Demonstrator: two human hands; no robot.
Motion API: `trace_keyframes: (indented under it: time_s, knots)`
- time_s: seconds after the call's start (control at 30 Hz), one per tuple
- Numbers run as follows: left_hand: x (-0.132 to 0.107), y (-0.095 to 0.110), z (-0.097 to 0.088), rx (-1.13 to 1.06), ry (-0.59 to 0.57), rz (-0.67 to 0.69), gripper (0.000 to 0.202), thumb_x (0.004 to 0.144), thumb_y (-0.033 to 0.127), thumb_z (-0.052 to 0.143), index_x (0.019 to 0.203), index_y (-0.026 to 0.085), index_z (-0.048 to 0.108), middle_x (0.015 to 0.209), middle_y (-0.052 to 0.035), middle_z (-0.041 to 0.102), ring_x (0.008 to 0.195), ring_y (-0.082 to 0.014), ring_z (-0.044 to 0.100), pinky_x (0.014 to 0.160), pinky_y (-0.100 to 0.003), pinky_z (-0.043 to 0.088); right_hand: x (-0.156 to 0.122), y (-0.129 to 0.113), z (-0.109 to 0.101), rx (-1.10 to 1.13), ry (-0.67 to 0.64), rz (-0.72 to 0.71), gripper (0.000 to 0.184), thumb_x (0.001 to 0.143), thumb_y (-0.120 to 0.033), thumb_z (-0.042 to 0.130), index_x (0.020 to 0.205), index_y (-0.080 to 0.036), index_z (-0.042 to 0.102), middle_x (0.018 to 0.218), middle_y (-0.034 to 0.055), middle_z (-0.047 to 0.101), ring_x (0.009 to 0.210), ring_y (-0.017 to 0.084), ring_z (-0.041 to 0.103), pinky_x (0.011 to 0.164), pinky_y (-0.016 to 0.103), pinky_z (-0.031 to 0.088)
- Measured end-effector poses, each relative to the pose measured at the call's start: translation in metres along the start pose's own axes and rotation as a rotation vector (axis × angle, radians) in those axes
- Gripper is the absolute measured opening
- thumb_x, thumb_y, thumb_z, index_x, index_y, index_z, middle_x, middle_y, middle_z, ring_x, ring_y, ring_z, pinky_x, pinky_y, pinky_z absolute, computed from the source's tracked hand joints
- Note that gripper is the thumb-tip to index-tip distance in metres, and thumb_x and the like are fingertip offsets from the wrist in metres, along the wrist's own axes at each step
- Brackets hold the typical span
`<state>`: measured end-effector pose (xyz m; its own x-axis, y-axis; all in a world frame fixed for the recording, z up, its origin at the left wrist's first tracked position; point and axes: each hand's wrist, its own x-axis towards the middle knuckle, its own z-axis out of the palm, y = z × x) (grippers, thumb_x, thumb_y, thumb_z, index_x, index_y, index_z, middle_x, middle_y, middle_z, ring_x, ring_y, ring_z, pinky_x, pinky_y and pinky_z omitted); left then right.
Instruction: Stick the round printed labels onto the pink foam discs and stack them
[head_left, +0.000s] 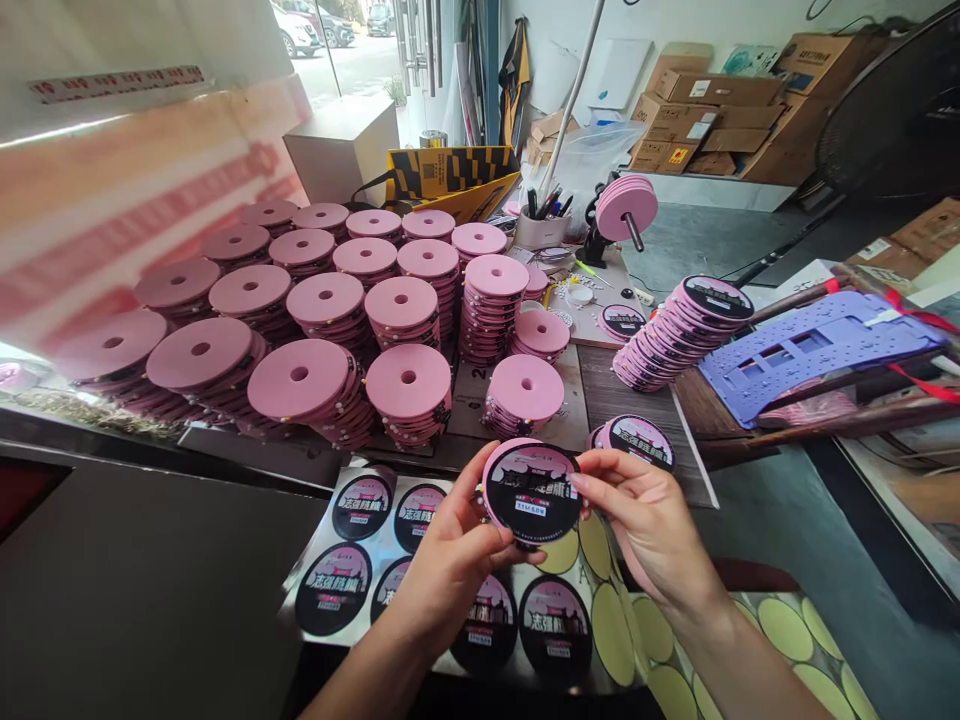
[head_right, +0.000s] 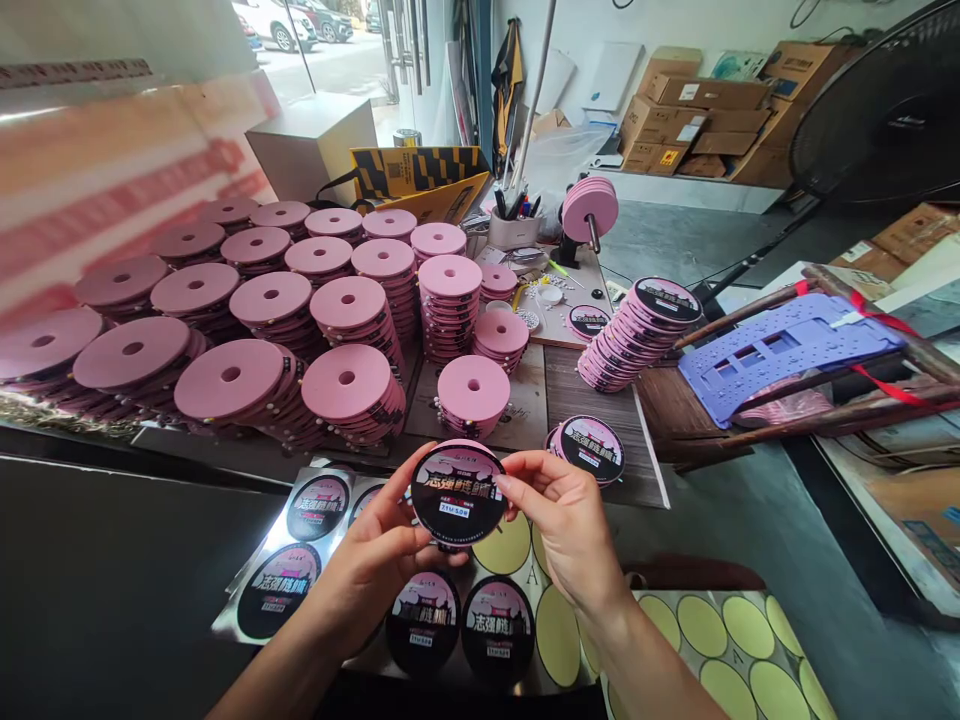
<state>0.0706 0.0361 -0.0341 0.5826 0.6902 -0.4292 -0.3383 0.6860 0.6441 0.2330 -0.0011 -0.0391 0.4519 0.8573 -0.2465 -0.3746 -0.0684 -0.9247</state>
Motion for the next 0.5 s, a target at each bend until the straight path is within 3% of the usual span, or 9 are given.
trace_keyframes:
  time_s: [0.5]
  knots:
    - [-0.0008,-0.0063,-0.0027,0.035,-0.045,0.073,0.062,0.070,0.011,0.062,0.126,0.028,0.041,0.120,-0.0076,0.052,0.089,-0.0202,0.056,0.066,-0.031,0.052,-0.0026,0.0031,0.0004,-0.058,0.035,-0.055,0.015,0.053,-0.021,0.078,0.064,-0.018,0.069,0.060,-0.0003,0.064,0.048,0.007,0.052,0.044,0.016,0.044]
